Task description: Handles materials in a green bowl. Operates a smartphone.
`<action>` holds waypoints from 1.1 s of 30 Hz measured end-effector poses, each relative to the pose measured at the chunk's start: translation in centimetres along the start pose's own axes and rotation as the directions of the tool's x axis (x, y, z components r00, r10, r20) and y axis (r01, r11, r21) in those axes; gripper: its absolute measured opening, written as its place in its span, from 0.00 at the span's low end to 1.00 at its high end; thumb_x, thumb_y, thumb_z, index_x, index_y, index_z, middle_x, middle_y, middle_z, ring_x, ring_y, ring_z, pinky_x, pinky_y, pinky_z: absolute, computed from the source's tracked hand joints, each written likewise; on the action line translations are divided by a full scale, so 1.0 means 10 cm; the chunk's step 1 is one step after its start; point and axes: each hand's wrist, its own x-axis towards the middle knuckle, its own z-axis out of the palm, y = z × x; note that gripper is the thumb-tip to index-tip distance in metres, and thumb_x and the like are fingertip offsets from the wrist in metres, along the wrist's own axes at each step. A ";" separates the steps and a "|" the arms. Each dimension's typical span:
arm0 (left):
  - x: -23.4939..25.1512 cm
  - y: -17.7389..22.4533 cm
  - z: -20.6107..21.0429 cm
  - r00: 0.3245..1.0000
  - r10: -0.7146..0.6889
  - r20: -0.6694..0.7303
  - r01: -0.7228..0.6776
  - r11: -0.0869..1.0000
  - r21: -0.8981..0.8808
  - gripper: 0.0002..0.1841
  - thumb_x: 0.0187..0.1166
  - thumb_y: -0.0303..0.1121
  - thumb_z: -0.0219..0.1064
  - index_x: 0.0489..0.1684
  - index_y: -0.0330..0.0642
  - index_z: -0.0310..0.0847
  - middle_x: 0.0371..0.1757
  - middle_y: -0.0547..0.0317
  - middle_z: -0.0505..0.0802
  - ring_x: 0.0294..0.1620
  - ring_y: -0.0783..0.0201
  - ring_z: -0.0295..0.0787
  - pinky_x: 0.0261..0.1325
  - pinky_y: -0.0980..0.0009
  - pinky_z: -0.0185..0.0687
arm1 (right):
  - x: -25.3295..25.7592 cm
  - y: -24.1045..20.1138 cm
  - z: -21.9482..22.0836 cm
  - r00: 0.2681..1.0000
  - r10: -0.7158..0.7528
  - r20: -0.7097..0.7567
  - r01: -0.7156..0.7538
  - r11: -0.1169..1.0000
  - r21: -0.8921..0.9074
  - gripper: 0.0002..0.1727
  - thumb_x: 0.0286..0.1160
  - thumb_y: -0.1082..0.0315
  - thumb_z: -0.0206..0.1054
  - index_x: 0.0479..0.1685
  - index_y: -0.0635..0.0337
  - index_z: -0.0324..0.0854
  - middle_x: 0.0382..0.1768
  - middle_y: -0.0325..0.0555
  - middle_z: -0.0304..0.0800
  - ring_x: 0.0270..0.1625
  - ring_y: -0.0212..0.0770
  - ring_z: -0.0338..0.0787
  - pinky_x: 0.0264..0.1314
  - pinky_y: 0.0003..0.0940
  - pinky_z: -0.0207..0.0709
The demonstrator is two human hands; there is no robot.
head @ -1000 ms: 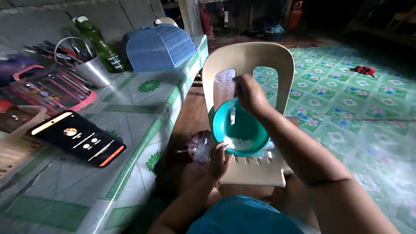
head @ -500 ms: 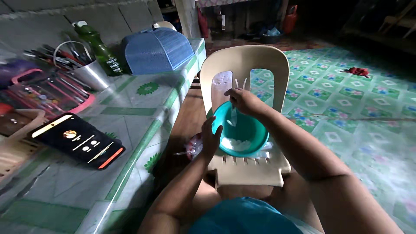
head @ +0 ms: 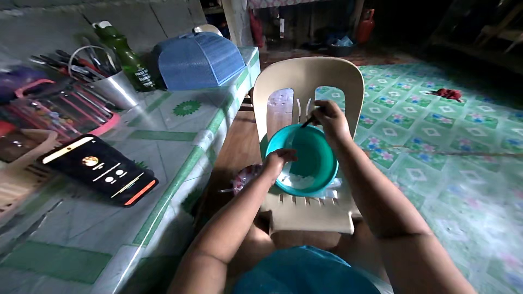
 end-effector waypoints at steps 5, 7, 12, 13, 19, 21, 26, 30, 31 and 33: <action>0.05 0.10 -0.05 0.999 0.003 -0.048 -0.012 0.985 -0.174 0.15 0.91 0.32 0.57 0.65 0.34 0.81 0.58 0.51 0.90 0.48 0.63 0.91 0.59 0.66 0.87 | -0.37 0.93 0.23 0.881 0.384 0.277 -0.200 0.832 -0.517 0.17 0.82 0.69 0.65 0.67 0.62 0.83 0.60 0.61 0.88 0.56 0.58 0.92 0.61 0.61 0.84; 0.07 0.12 -0.09 0.998 0.015 -0.053 -0.024 0.986 -0.167 0.15 0.92 0.33 0.56 0.66 0.35 0.81 0.58 0.51 0.91 0.48 0.63 0.92 0.59 0.66 0.87 | -0.48 1.00 0.35 0.777 0.482 0.406 -0.235 0.820 -0.522 0.23 0.82 0.69 0.67 0.74 0.64 0.79 0.70 0.62 0.83 0.71 0.58 0.85 0.75 0.58 0.75; 0.09 0.10 -0.09 0.999 0.022 -0.038 -0.024 0.999 -0.049 0.16 0.91 0.36 0.57 0.64 0.37 0.83 0.56 0.53 0.92 0.53 0.63 0.90 0.63 0.63 0.84 | -0.44 0.57 0.37 0.798 0.360 0.483 -0.425 0.905 0.027 0.25 0.88 0.58 0.57 0.79 0.58 0.72 0.78 0.49 0.77 0.78 0.46 0.76 0.77 0.54 0.69; 0.09 0.09 -0.09 0.999 0.023 -0.031 -0.023 1.000 0.003 0.15 0.90 0.33 0.56 0.64 0.36 0.83 0.57 0.51 0.92 0.54 0.62 0.90 0.64 0.60 0.83 | -0.39 0.45 0.40 0.812 0.336 0.477 -0.416 0.907 0.069 0.25 0.89 0.56 0.56 0.78 0.59 0.73 0.75 0.49 0.79 0.76 0.45 0.77 0.76 0.53 0.70; -0.02 0.18 -0.15 0.999 0.007 0.042 -0.019 0.952 0.306 0.13 0.89 0.37 0.62 0.61 0.41 0.86 0.50 0.54 0.95 0.52 0.62 0.90 0.63 0.57 0.82 | -0.08 0.06 0.46 0.937 0.213 0.276 -0.139 0.954 -0.264 0.18 0.88 0.57 0.62 0.50 0.65 0.89 0.46 0.51 0.94 0.51 0.45 0.92 0.63 0.54 0.81; -0.05 0.18 -0.20 0.990 0.068 0.122 -0.114 0.896 0.430 0.13 0.88 0.37 0.63 0.58 0.41 0.88 0.46 0.55 0.96 0.48 0.64 0.92 0.61 0.58 0.85 | -0.05 0.07 0.42 0.953 0.116 0.279 0.000 0.924 -0.382 0.21 0.88 0.53 0.61 0.45 0.63 0.91 0.45 0.53 0.94 0.52 0.53 0.91 0.61 0.65 0.78; 0.02 0.16 -0.19 0.956 0.078 0.281 -0.237 0.770 0.593 0.13 0.85 0.38 0.67 0.51 0.40 0.92 0.46 0.52 0.96 0.52 0.59 0.92 0.66 0.53 0.82 | -0.15 -0.17 0.35 0.943 0.050 0.328 0.116 0.876 -0.468 0.19 0.88 0.57 0.62 0.42 0.66 0.90 0.48 0.55 0.90 0.54 0.52 0.88 0.64 0.61 0.74; 0.11 0.11 -0.20 0.920 -0.063 0.388 -0.263 0.635 0.727 0.17 0.86 0.44 0.64 0.54 0.43 0.93 0.56 0.51 0.95 0.63 0.54 0.90 0.72 0.46 0.78 | -0.16 -0.19 0.30 0.949 -0.011 0.316 0.167 0.865 -0.473 0.20 0.88 0.56 0.62 0.41 0.64 0.90 0.48 0.53 0.91 0.54 0.51 0.89 0.64 0.60 0.76; 0.13 0.05 -0.22 0.916 -0.046 0.399 -0.285 0.625 0.727 0.17 0.86 0.45 0.63 0.53 0.43 0.93 0.55 0.51 0.95 0.62 0.55 0.90 0.71 0.47 0.78 | -0.15 -0.20 0.30 0.948 -0.016 0.318 0.174 0.863 -0.474 0.20 0.88 0.56 0.62 0.40 0.64 0.90 0.47 0.53 0.90 0.53 0.51 0.89 0.62 0.60 0.75; 0.15 -0.01 -0.27 0.911 -0.018 0.413 -0.320 0.602 0.732 0.18 0.86 0.45 0.63 0.51 0.42 0.94 0.55 0.52 0.96 0.62 0.55 0.90 0.71 0.48 0.78 | -0.16 -0.21 0.31 0.940 -0.049 0.337 0.217 0.849 -0.482 0.20 0.87 0.56 0.62 0.38 0.64 0.90 0.45 0.52 0.91 0.53 0.51 0.88 0.65 0.63 0.71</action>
